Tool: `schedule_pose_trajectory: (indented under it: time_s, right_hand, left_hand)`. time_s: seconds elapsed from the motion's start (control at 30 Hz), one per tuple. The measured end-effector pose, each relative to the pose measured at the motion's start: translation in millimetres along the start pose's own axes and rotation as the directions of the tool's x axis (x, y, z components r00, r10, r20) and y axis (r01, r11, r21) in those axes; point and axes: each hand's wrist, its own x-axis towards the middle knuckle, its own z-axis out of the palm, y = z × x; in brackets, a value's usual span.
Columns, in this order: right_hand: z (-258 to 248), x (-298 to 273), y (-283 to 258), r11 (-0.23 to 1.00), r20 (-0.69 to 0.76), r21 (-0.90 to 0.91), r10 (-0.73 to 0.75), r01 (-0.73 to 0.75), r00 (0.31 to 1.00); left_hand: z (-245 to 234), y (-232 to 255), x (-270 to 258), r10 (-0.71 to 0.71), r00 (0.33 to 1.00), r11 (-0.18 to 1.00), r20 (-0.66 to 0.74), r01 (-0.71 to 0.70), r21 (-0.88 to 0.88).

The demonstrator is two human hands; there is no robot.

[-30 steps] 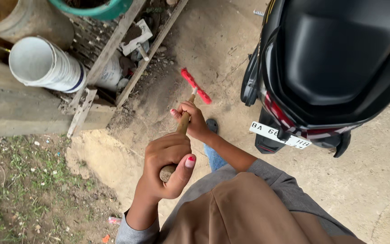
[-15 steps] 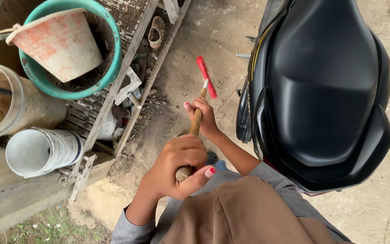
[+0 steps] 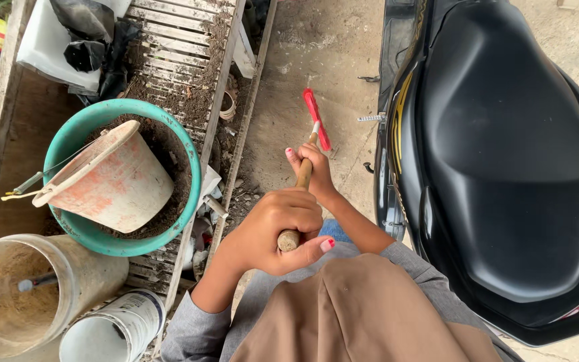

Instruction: The person sweeps a concrete outdoor area using a red-bristled broom, moving around a parked motorcycle, several potted plants in white bags, and a wooden bench.

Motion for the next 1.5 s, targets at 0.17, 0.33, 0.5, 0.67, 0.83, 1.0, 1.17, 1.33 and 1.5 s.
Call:
schedule_pose_trajectory:
  time_s: [0.17,0.33,0.5,0.67,0.83,1.0,1.17,1.33,1.5]
  right_hand:
    - [19,41,9,0.997,-0.003,-0.059,-0.052,0.052,0.999]
    - [29,84,24,0.997,0.047,-0.074,0.002,0.002,0.999]
    - [28,144,67,0.98,0.136,-0.167,-0.086,0.109,0.987]
    - [6,233,137,0.96,0.345,-0.198,-0.12,0.197,0.931]
    - [-23,335,210,0.94,0.474,-0.279,-0.041,0.194,0.879]
    - [-19,420,300,0.924,0.394,-0.221,-0.208,0.312,0.895]
    - [27,461,335,0.945,0.373,-0.193,-0.178,0.264,0.91]
    - [71,436,276,0.997,0.402,0.078,-0.026,-0.006,0.915]
    - [71,415,194,0.982,0.421,0.128,0.072,-0.138,0.904]
  left_hand:
    - [-47,-24,13,0.015,0.997,0.998,0.071,-0.011,-0.065]
    - [-84,-53,21,-0.008,1.0,0.997,-0.023,0.007,-0.075]
    - [-105,-104,43,0.001,0.994,0.997,-0.109,-0.009,-0.074]
    - [-110,-175,92,-0.048,0.979,0.997,-0.199,0.058,0.044]
    - [-105,-265,168,-0.03,0.935,0.993,-0.353,0.068,0.097]
    - [-113,-347,237,-0.071,0.906,0.985,-0.418,0.13,0.115]
    - [-149,-363,279,-0.13,0.848,0.966,-0.513,0.224,0.125]
    - [-199,-294,310,-0.423,0.652,0.864,-0.629,0.498,-0.065]
    - [-230,-232,333,-0.486,0.68,0.815,-0.549,0.579,-0.004]
